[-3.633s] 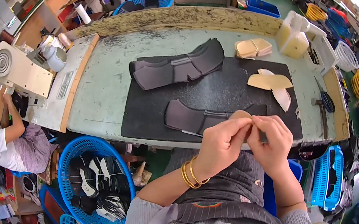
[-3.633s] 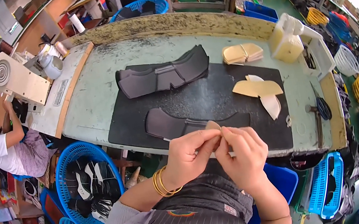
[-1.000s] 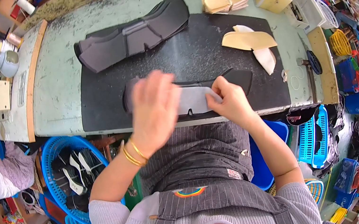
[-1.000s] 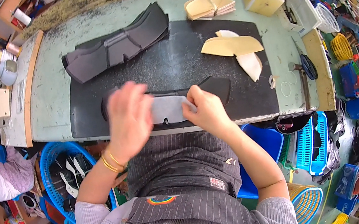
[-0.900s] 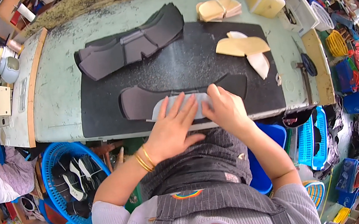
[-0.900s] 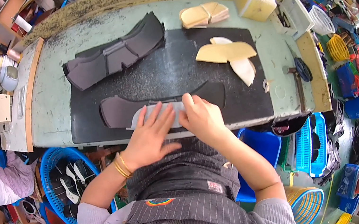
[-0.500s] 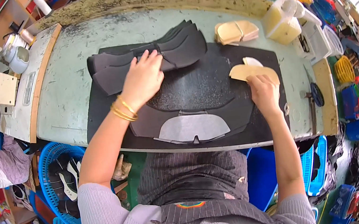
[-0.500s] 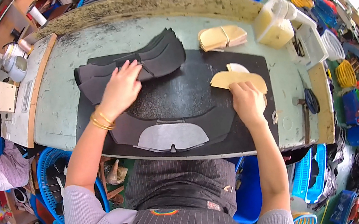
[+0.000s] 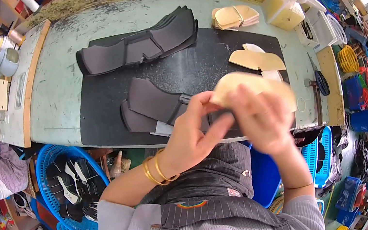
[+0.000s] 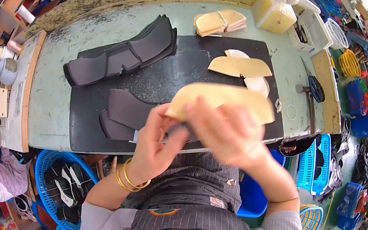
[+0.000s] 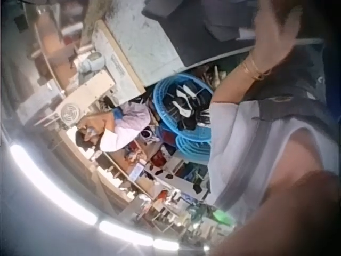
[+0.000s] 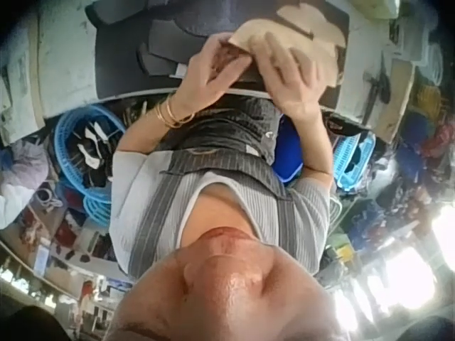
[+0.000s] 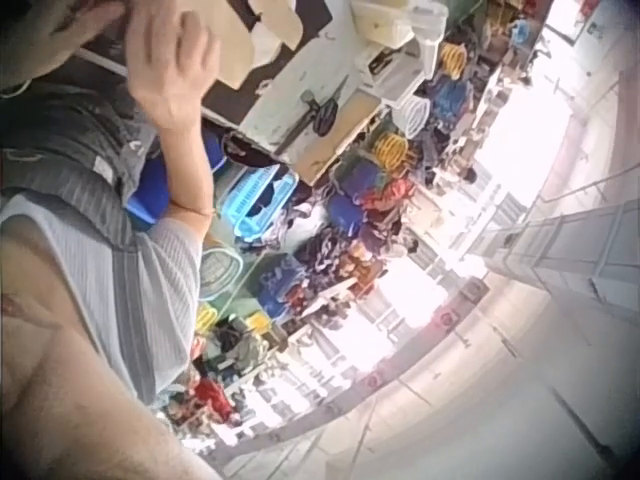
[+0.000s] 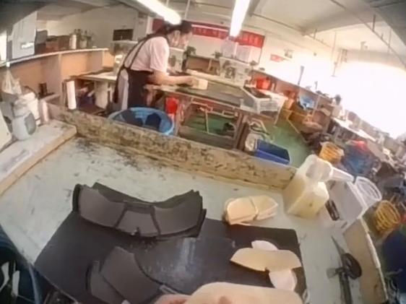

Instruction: Assembling and lining shoe upper components by hand at a workbench.

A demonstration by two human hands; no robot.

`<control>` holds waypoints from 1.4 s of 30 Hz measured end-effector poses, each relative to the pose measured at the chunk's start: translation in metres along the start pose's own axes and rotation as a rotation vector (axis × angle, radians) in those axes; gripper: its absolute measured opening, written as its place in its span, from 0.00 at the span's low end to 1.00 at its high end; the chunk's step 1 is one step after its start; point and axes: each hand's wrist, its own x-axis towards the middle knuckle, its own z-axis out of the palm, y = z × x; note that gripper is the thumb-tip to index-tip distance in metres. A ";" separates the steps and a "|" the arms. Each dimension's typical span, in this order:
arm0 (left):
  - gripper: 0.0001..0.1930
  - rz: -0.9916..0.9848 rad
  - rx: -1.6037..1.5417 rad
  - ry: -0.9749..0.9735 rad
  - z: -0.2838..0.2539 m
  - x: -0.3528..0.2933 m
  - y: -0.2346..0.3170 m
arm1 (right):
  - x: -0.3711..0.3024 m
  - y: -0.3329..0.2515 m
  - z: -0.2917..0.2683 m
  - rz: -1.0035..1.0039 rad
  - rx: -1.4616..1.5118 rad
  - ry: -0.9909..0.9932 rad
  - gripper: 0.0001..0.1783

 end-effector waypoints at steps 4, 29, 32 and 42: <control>0.09 -0.115 -0.310 0.058 0.003 0.000 0.025 | 0.018 -0.034 -0.013 0.309 0.369 0.056 0.24; 0.08 0.352 0.353 0.089 0.005 -0.033 0.040 | 0.015 -0.056 -0.027 0.233 0.409 0.266 0.16; 0.08 0.225 0.223 0.079 0.010 -0.033 0.035 | 0.015 -0.058 -0.025 0.360 0.446 0.302 0.13; 0.07 -0.379 -1.103 0.077 0.032 -0.016 0.016 | -0.053 -0.040 0.003 1.820 2.888 0.369 0.23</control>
